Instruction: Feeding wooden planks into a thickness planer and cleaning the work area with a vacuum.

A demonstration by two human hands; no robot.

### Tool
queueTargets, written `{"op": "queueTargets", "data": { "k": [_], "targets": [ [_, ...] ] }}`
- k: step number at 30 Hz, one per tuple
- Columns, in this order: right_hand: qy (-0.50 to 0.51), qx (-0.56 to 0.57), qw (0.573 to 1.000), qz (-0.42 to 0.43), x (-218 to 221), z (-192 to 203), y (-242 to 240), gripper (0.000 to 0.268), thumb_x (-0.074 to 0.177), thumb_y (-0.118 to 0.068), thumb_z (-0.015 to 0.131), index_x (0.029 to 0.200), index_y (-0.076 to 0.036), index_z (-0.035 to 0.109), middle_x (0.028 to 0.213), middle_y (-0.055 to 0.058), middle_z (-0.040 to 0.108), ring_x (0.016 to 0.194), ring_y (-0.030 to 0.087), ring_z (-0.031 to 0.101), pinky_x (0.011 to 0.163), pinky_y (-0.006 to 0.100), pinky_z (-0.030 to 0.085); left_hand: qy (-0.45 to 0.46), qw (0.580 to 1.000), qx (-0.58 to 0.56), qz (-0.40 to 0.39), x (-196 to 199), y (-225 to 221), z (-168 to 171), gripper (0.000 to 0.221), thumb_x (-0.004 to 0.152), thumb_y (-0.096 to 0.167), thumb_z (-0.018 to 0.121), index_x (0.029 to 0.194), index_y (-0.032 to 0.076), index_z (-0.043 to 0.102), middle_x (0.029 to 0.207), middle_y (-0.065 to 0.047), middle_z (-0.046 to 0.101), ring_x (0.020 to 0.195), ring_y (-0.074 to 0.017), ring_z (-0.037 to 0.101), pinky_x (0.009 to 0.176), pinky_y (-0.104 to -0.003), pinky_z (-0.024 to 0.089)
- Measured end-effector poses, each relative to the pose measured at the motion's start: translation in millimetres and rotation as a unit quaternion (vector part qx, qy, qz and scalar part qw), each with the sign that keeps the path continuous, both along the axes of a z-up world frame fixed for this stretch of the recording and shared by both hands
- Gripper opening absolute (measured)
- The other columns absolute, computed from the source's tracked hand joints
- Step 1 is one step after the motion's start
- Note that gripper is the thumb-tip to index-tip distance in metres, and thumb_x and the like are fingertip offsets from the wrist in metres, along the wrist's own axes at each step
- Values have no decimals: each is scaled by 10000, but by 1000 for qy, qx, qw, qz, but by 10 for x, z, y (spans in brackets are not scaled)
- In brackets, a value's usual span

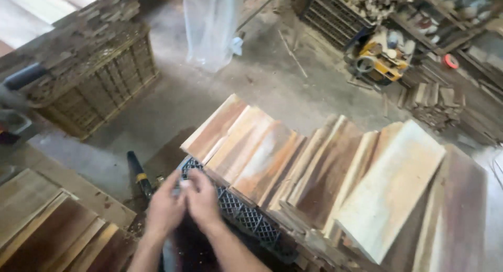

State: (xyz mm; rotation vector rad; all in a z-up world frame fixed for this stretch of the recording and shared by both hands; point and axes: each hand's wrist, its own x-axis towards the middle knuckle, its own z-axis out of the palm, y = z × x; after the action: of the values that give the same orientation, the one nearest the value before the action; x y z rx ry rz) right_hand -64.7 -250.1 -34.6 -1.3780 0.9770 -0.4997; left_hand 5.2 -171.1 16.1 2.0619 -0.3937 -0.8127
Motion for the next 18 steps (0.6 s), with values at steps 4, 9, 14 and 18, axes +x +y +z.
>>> {"op": "queueTargets", "data": {
  "k": [4,9,14,18],
  "targets": [
    [-28,108,976,-189,-604,267,-305,586,880,-184,649,1441,-46,549,1376,106,682,1269,192,635,1100,306,478,-59,994,-38,-87,-359,-671,-226,499,922,259,593,1396,108,628,1439,-89,636,1365,-264,572,1158,-373,405],
    [60,-68,962,-258,-1115,-167,-467,569,939,-230,551,1489,-94,504,1540,129,541,1433,231,498,1200,344,358,176,980,-21,-95,-914,-1163,-21,630,1040,482,279,1256,117,746,1387,-164,673,1322,-263,611,1158,-375,389],
    [124,-19,959,-254,-1227,-61,-609,662,912,-394,604,1524,-177,475,1635,76,409,1522,191,355,1234,327,273,-1,990,-7,-144,-1010,-1368,-712,493,838,312,647,1303,152,607,1187,-184,648,1105,-399,617,997,-475,467],
    [148,-24,963,-222,-1181,53,-598,686,939,-464,558,1540,-156,442,1666,81,336,1565,202,264,1264,358,221,139,982,38,-123,-883,-1284,304,276,900,237,618,1055,113,810,977,-99,807,912,-254,746,837,-397,554]
  ]
}}
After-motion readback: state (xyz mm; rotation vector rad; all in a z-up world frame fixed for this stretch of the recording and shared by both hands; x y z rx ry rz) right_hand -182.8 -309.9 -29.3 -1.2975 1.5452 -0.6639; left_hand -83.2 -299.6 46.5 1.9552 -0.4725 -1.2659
